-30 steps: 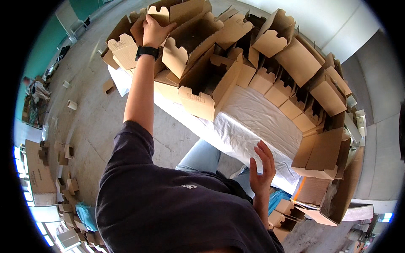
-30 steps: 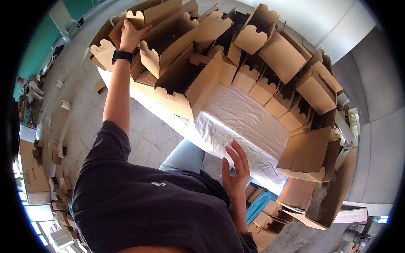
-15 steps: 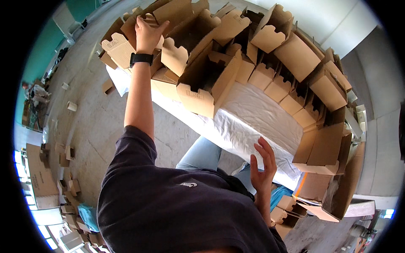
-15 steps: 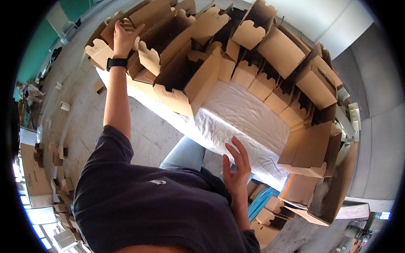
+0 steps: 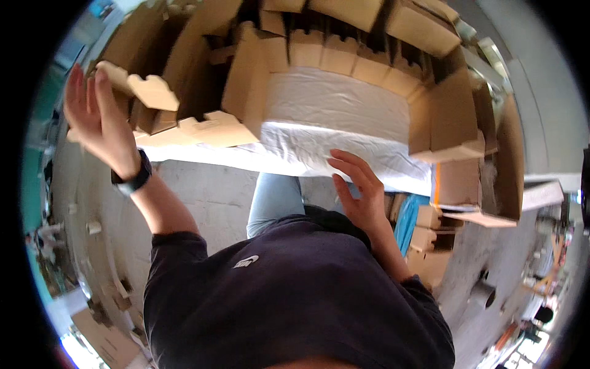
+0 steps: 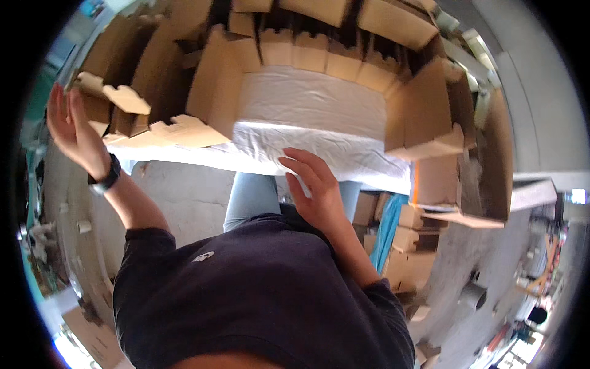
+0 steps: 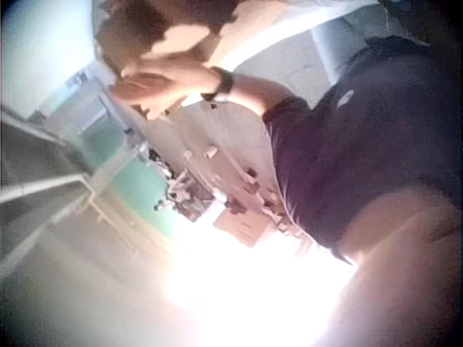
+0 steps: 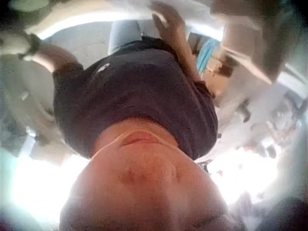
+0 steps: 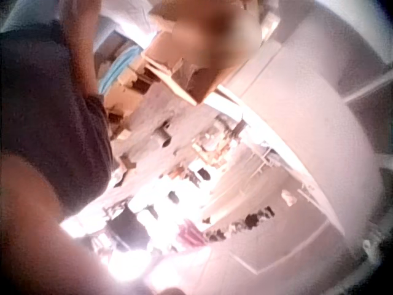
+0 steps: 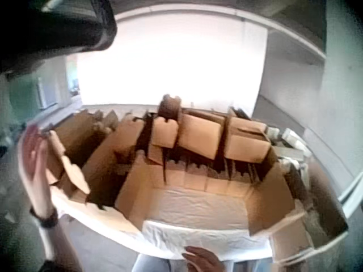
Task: The person picks up flat cardboard sheets, folds the sides and flaps to form the structure, and secures the bottom to create open boxes, placing each completed box into a larger container or onto a stack on a table.
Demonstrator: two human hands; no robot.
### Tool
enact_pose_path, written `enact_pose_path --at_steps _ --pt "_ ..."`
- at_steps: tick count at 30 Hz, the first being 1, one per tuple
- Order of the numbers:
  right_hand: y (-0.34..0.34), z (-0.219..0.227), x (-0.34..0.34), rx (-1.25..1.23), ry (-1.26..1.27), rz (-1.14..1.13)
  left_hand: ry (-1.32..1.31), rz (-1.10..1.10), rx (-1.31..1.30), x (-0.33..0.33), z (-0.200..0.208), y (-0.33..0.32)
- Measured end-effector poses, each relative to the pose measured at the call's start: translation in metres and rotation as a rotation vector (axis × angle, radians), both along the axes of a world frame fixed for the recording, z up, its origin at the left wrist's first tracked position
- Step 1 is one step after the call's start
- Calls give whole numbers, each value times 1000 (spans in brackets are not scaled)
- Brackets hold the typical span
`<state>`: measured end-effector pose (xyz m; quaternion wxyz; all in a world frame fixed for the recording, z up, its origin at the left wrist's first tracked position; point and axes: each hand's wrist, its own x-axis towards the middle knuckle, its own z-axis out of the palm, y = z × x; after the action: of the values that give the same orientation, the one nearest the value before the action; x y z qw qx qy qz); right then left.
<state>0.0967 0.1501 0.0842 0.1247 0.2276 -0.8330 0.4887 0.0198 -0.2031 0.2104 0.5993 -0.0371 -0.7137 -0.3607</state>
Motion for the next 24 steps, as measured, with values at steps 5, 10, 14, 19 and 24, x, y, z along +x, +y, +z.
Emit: enact_pose_path --at_steps 5,10,14,19,24 --pt "22 -9 8 38 32 -133 -49 -576 -224 0 -57 97" --pt "52 -31 34 -3 -113 -271 -699 -768 -436 5 -167 176" --pt "91 -60 63 -45 -153 -436 -921 -778 -700 -11 -248 191" --pt "169 -199 133 -461 -533 -944 -1069 -607 -973 -11 -323 188" --pt "259 -299 214 -473 -453 -1694 -999 -558 -1112 -8 -321 188"
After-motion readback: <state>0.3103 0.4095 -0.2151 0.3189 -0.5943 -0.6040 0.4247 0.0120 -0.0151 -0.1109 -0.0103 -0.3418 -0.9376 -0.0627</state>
